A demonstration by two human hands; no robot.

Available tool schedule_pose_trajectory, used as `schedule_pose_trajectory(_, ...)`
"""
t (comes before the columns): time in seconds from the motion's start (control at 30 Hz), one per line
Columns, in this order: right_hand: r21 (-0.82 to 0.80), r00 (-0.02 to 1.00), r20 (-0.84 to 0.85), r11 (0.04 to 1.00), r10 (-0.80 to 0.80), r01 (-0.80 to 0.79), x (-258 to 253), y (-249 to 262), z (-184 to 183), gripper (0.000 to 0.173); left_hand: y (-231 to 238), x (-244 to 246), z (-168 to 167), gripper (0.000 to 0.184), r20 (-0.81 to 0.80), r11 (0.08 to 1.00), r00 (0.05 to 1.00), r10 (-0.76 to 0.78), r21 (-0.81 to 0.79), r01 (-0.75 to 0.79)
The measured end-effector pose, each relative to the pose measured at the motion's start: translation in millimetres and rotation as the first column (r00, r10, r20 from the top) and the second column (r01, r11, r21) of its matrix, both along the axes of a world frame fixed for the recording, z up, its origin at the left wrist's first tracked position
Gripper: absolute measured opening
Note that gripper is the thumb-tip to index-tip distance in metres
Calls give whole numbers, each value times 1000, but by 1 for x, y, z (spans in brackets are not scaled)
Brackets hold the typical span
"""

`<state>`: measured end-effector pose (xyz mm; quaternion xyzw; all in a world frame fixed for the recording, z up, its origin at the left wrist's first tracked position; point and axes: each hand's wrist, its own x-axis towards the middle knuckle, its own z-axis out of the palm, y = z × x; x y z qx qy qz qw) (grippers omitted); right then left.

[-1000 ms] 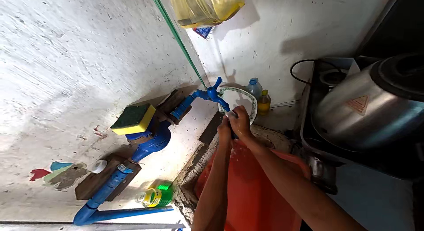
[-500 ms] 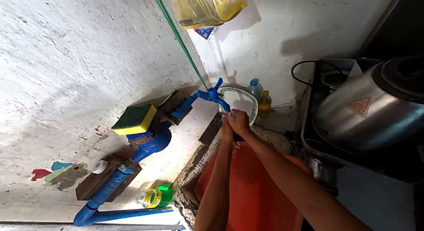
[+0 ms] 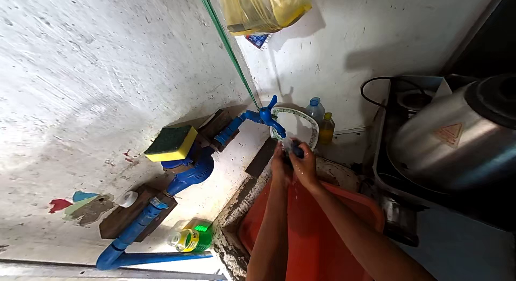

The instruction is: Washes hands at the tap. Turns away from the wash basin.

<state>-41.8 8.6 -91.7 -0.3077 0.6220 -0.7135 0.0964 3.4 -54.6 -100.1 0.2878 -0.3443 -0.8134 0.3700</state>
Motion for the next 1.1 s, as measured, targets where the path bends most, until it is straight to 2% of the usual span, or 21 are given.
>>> schedule_pose_trajectory(0.03,-58,990,-142,998,6,-15,9,-6,-4,22,11,-8,5,41,-113,999,993,25,-41,-30)
schedule_pose_trajectory(0.07,-104,964,-264,994,-12,-16,19,-11,-6,24,26,-15,12,55,-315,992,947,70,-78,-99)
schedule_pose_trajectory(0.1,-125,931,-360,992,-59,15,25,-15,-6,32,38,-18,21,67,-462,980,883,81,-127,-156)
schedule_pose_trajectory(0.13,-137,893,-434,989,-115,61,26,-19,-4,37,46,-20,30,74,-515,959,852,95,-182,-217)
schedule_pose_trajectory(0.17,-133,847,-501,983,-178,128,24,-22,-2,39,53,-20,43,76,-468,937,871,150,-213,-276)
schedule_pose_trajectory(0.2,-109,809,-551,979,-205,174,22,-24,1,39,67,-17,72,69,-250,918,918,308,-174,-355)
schedule_pose_trajectory(0.23,-68,798,-572,981,-189,184,18,-27,3,39,75,-11,93,61,-11,923,942,335,-197,-331)
schedule_pose_trajectory(0.27,27,820,-561,988,-114,155,13,-27,7,39,76,0,104,55,161,962,962,222,-198,-189)
schedule_pose_trajectory(0.33,292,922,-373,956,107,7,-7,-23,21,39,72,7,104,40,362,986,927,100,-164,-42)
schedule_pose_trajectory(0.47,346,986,-164,938,31,28,-35,-32,18,37,67,2,99,40,511,978,849,133,-207,-29)
schedule_pose_trajectory(0.53,329,997,-75,943,-30,53,-37,-32,21,44,53,-3,87,35,474,984,868,146,-157,-80)
schedule_pose_trajectory(0.6,305,987,159,951,1,-50,-38,-25,20,50,23,-1,48,31,278,990,953,123,-95,-100)
schedule_pose_trajectory(0.63,274,947,319,952,46,-138,-37,-18,16,58,10,0,36,33,186,990,974,127,-77,-115)
schedule_pose_trajectory(0.7,205,768,617,907,172,-368,-37,2,10,68,-5,1,31,36,81,986,983,167,-40,-164)
schedule_pose_trajectory(0.73,157,669,713,882,210,-444,-36,12,9,67,-9,1,31,38,66,987,985,159,-25,-157)
schedule_pose_trajectory(0.77,129,629,747,881,215,-455,-38,21,10,62,-11,2,30,38,85,988,985,152,-26,-150)
schedule_pose_trajectory(0.8,105,644,737,907,205,-408,-40,26,11,56,-11,3,27,36,129,989,980,148,-41,-144)
schedule_pose_trajectory(0.87,94,807,582,977,103,-192,-44,24,15,48,-3,5,22,35,216,994,971,103,-65,-91)
schedule_pose_trajectory(0.97,128,984,169,989,53,-75,-33,14,19,62,5,-4,20,39,202,999,979,-11,44,2)
schedule_pose_trajectory(1.03,146,996,-68,988,52,-42,-13,11,20,47,7,-8,30,50,83,994,995,-51,102,43)
schedule_pose_trajectory(1.1,115,966,-242,992,88,-61,2,10,15,47,3,-10,31,50,35,997,998,-58,-57,60)
